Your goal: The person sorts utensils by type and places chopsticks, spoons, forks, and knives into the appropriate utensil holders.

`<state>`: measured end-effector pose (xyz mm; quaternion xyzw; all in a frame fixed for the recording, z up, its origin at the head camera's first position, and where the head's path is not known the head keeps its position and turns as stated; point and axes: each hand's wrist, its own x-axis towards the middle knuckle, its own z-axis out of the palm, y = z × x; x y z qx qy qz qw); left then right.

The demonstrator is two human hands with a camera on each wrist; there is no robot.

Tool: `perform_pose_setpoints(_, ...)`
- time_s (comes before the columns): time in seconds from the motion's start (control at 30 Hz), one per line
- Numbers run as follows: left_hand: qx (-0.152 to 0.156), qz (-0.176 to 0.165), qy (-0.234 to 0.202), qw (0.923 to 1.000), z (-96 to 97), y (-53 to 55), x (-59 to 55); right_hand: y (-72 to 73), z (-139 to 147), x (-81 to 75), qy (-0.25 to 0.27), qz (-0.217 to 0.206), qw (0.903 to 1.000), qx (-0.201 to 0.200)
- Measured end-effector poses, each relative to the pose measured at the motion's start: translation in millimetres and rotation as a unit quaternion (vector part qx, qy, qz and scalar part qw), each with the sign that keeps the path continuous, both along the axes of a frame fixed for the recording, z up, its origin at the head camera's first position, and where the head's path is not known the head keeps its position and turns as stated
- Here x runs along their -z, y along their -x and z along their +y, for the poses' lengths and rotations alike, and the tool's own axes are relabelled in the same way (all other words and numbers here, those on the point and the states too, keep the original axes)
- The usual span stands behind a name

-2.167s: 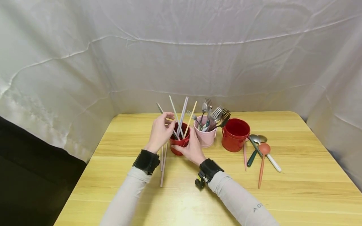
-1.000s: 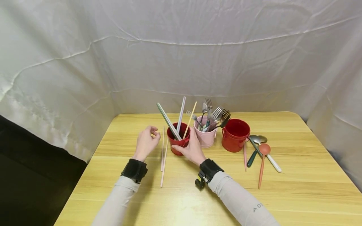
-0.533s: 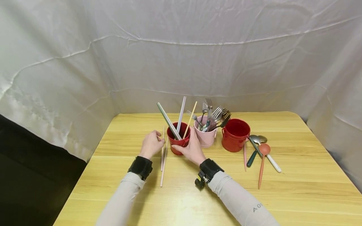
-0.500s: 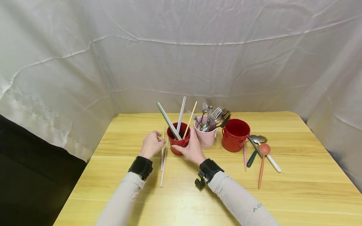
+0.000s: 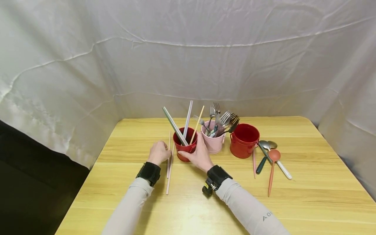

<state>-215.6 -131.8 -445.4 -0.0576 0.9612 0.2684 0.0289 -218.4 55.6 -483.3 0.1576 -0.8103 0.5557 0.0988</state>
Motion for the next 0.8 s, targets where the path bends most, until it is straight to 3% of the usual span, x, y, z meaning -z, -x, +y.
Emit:
perform_pose_setpoints(0.2, 0.0, -0.021, 0.022, 0.9995, -1.2, 5.2, 7.1, 0.9, 1, 1.1, 0.002, 0.004, 1.0, -0.001)
perform_pose_setpoints(0.37, -0.002, -0.018, 0.034, 0.9993, -2.3, 5.7, 11.0, 0.1, 0, 0.6, 0.005, 0.0, 1.0, -0.005)
perform_pose_setpoints(0.8, -0.021, -0.062, 0.062, 0.9959, -21.0, -4.1, 5.6, -2.5, 0, -3.7, -0.002, -0.008, 1.0, -0.001)
